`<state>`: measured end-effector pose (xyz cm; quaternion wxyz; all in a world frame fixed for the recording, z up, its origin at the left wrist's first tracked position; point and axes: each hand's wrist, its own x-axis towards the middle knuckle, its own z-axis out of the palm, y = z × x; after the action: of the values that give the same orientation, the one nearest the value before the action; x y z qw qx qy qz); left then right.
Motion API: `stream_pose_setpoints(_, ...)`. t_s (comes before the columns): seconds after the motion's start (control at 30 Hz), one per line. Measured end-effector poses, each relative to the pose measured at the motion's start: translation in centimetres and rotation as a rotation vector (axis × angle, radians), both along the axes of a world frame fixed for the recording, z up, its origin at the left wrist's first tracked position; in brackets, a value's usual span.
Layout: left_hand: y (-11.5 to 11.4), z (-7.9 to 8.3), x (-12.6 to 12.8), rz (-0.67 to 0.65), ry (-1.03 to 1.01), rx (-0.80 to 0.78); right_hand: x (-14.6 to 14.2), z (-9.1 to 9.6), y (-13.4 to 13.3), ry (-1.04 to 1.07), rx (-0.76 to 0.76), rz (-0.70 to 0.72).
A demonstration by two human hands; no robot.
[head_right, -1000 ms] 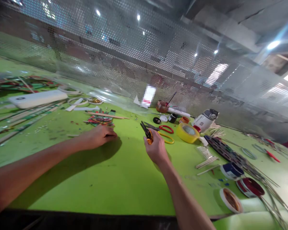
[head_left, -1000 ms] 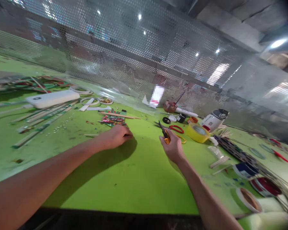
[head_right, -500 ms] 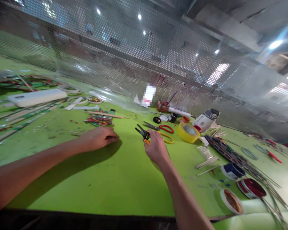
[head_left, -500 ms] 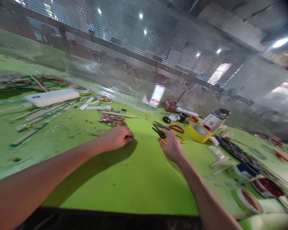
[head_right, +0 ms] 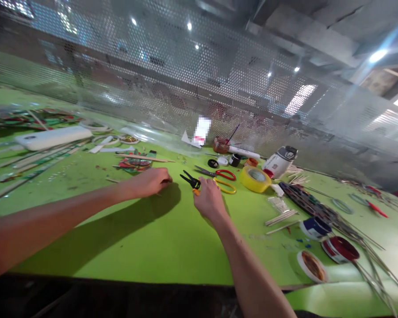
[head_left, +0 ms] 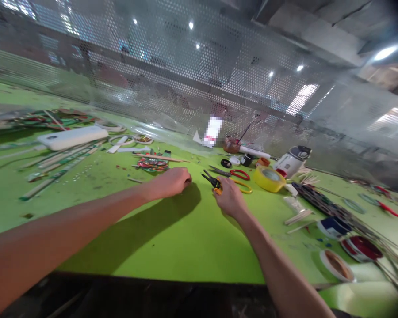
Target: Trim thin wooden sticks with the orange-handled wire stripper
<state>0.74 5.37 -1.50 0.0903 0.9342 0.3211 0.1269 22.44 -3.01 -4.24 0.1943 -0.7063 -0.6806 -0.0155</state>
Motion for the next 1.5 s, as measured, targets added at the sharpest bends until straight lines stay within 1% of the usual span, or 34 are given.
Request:
stream_pose_setpoints(0.1, 0.2, 0.0, 1.4, -0.032, 0.108, 0.016, 0.1, 0.1, 0.0, -0.002, -0.005, -0.007)
stream_pose_setpoints(0.17, 0.2, -0.3, 1.8, -0.042, 0.14, 0.03, 0.2, 0.0, 0.1, -0.004, -0.009, -0.018)
stream_pose_setpoints(0.3, -0.4, -0.8, 1.9, -0.037, 0.139, 0.045, 0.4, -0.1, 0.4, -0.01, -0.019, -0.028)
stream_pose_setpoints(0.4, -0.7, -1.0, 1.8, -0.019, 0.115, 0.028, 0.4, -0.1, 0.4, -0.016, -0.025, -0.027)
stream_pose_setpoints(0.6, -0.2, -0.4, 1.5, 0.036, 0.056, -0.085, 0.5, -0.2, 0.5, -0.02, -0.035, -0.037)
stream_pose_setpoints(0.73, 0.5, 0.4, 0.5, 0.094, -0.02, -0.197, 0.5, -0.2, 0.5, -0.02, -0.039, -0.027)
stream_pose_setpoints(0.83, 0.6, 0.8, -0.5, 0.151, -0.077, -0.281, 0.4, 0.0, 0.3, -0.02, -0.036, -0.012)
stream_pose_setpoints(0.93, 0.4, 0.6, -1.3, 0.192, -0.106, -0.335, 0.4, 0.0, 0.2, -0.027, -0.034, -0.008)
stream_pose_setpoints(1.0, 0.3, 0.3, -1.7, 0.205, -0.11, -0.344, 0.4, 0.0, 0.2, -0.035, -0.033, -0.013)
stream_pose_setpoints(1.1, 0.1, -0.1, -2.2, 0.219, -0.109, -0.299, 0.5, -0.2, 0.3, -0.046, -0.035, -0.02)
stream_pose_setpoints(1.2, -0.3, -0.2, -2.7, 0.212, -0.099, -0.197, 0.5, -0.3, 0.4, -0.053, -0.042, -0.023)
stream_pose_setpoints(1.3, -1.1, -0.3, -2.4, 0.121, -0.067, -0.103, 0.4, -0.2, 0.3, -0.056, -0.045, -0.017)
stream_pose_setpoints(1.4, -1.8, -0.7, -1.4, 0.016, 0.001, -0.032, 0.3, 0.0, 0.1, -0.058, -0.049, -0.003)
stream_pose_setpoints(1.5, -2.3, -0.8, -0.5, -0.03, 0.096, 0.034, 0.3, 0.1, 0.1, -0.061, -0.053, 0.0)
